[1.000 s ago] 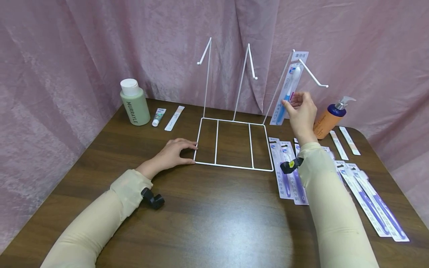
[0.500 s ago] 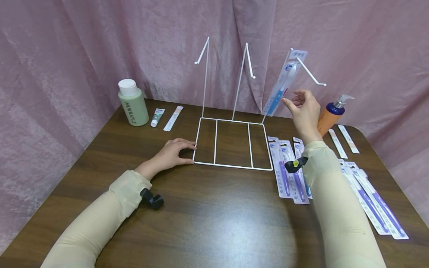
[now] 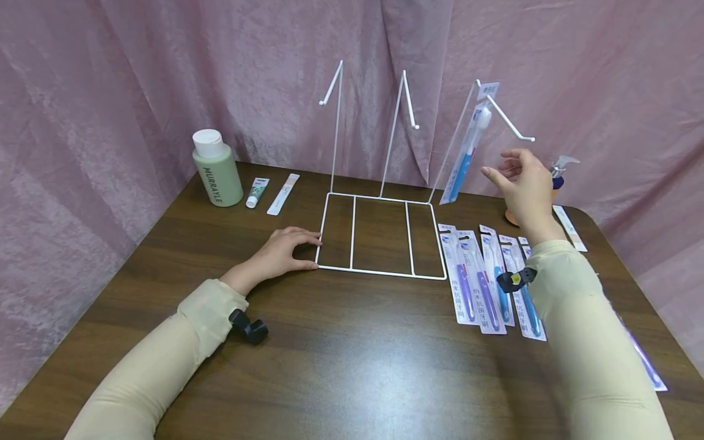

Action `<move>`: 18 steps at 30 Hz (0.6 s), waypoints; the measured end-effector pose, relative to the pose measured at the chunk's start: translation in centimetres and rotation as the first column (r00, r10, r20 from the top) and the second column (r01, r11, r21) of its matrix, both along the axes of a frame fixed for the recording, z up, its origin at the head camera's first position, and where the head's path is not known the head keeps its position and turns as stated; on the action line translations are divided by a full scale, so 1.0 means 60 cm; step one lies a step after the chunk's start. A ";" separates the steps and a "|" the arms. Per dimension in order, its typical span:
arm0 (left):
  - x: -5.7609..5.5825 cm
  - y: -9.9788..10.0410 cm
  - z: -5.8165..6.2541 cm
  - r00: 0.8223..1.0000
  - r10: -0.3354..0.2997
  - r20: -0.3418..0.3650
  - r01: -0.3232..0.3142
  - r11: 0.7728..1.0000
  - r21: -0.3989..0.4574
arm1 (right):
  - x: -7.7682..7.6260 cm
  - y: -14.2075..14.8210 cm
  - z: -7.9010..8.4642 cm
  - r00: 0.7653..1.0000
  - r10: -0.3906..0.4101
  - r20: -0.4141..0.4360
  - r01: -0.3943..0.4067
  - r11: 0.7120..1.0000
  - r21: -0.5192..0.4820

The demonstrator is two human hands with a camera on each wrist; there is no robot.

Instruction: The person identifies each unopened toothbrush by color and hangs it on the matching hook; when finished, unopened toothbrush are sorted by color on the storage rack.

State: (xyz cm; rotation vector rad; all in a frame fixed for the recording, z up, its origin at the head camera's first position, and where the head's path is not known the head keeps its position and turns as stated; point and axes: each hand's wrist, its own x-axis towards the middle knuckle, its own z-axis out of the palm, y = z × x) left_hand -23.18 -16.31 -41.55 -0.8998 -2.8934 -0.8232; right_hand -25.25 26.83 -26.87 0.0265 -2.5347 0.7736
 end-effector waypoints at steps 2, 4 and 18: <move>0.000 0.000 0.000 1.000 -0.001 -0.001 0.001 1.000 -0.001 | 0.009 0.010 0.004 1.000 0.007 0.007 -0.007 0.999 0.037; -0.001 0.000 -0.001 1.000 -0.002 -0.001 0.002 1.000 -0.003 | 0.019 0.022 0.007 1.000 0.016 0.007 -0.016 0.998 0.062; -0.001 -0.001 0.002 1.000 0.000 0.014 -0.001 1.000 0.003 | 0.086 0.102 0.038 0.994 0.063 0.091 -0.082 0.973 0.217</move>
